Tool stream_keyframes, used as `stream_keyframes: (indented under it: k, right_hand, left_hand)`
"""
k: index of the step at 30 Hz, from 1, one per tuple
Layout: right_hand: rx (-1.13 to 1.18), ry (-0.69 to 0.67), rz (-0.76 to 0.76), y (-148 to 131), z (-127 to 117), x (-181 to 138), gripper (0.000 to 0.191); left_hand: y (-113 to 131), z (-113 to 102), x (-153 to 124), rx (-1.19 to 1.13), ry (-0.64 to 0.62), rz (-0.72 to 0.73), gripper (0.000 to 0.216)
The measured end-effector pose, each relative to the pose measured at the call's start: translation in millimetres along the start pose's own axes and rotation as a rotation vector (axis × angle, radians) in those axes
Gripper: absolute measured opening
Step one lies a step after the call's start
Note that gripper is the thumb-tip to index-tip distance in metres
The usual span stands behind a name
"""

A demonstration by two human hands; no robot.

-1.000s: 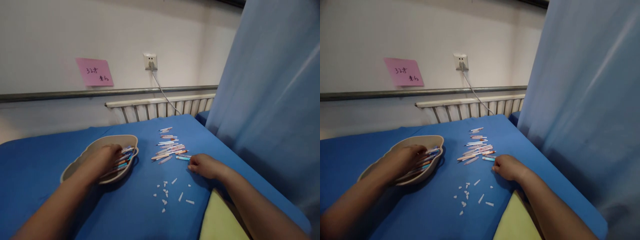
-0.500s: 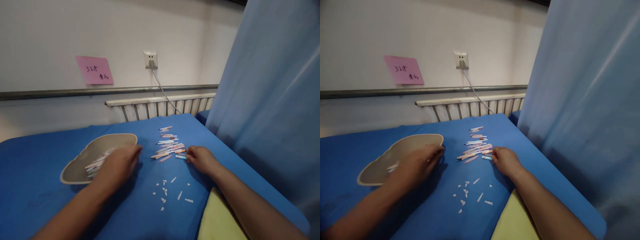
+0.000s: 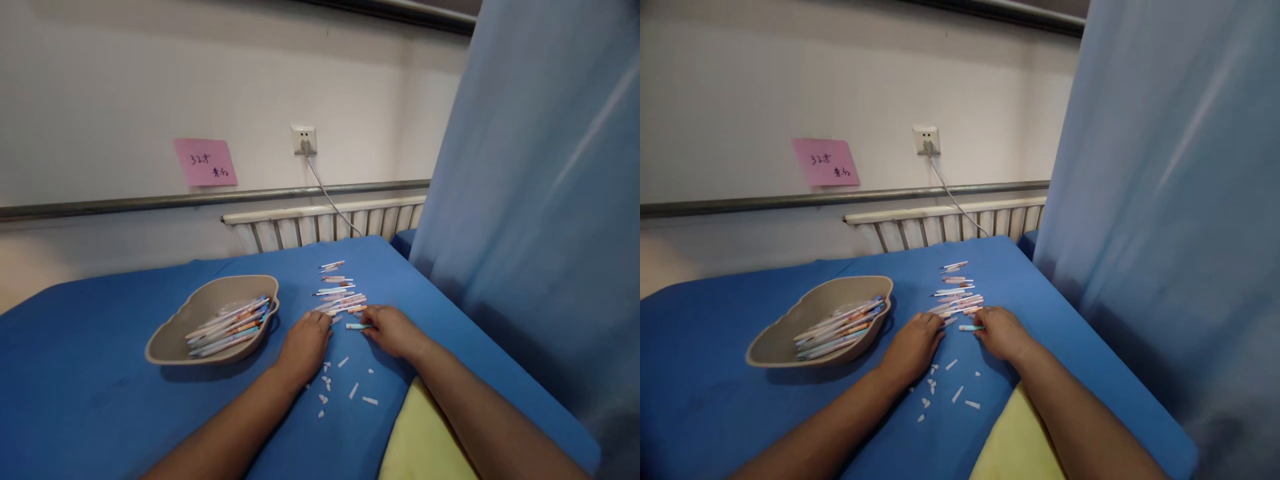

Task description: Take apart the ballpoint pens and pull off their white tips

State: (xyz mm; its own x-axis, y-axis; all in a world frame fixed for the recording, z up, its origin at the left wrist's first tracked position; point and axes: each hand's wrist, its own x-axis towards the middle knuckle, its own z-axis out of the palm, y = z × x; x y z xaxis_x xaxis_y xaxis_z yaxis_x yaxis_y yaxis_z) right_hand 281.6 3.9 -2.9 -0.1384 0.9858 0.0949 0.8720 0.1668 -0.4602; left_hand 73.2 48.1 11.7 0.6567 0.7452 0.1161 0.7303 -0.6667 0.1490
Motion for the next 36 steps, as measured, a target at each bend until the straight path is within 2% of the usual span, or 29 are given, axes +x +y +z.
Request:
stream_keyframes:
  k: [8, 12, 18, 23, 25, 30, 33, 36]
  right_hand:
    - [0.106, 0.000, -0.047, 1.9, 0.7, 0.5, 0.012]
    - [0.102, 0.072, -0.007, 1.5, 3.8, 2.1, 0.013]
    - [0.053, 0.154, 0.067, -8.2, 8.4, 2.8, 0.018]
    - [-0.027, 0.134, 0.085, -15.8, 1.4, 19.5, 0.017]
    - [-0.067, 0.121, 0.101, -19.5, 0.9, 28.4, 0.017]
    - [-0.142, 0.098, 0.095, -36.9, 18.5, 42.8, 0.024]
    - [-0.176, 0.085, 0.085, -43.1, 28.4, 43.2, 0.023]
    - [-0.204, 0.069, 0.075, -40.7, 28.4, 39.2, 0.019]
  left_hand:
    - [0.7, 2.6, -9.1, -0.074, -0.012, -0.054, 0.020]
    - [0.1, -1.9, -25.5, -0.130, -0.023, -0.030, 0.021]
    - [-0.8, -3.2, -39.4, -0.320, 0.029, 0.021, 0.013]
    - [-13.1, 6.5, -38.4, -0.444, 0.072, -0.047, 0.005]
    - [-20.8, 10.7, -35.5, -0.517, 0.084, -0.066, 0.008]
    - [-36.7, 19.8, -25.3, -0.899, 0.137, -0.169, 0.023]
    - [-40.7, 24.3, -20.9, -0.973, 0.163, -0.200, 0.024]
    - [-42.3, 27.8, -18.5, -1.032, 0.197, -0.235, 0.025]
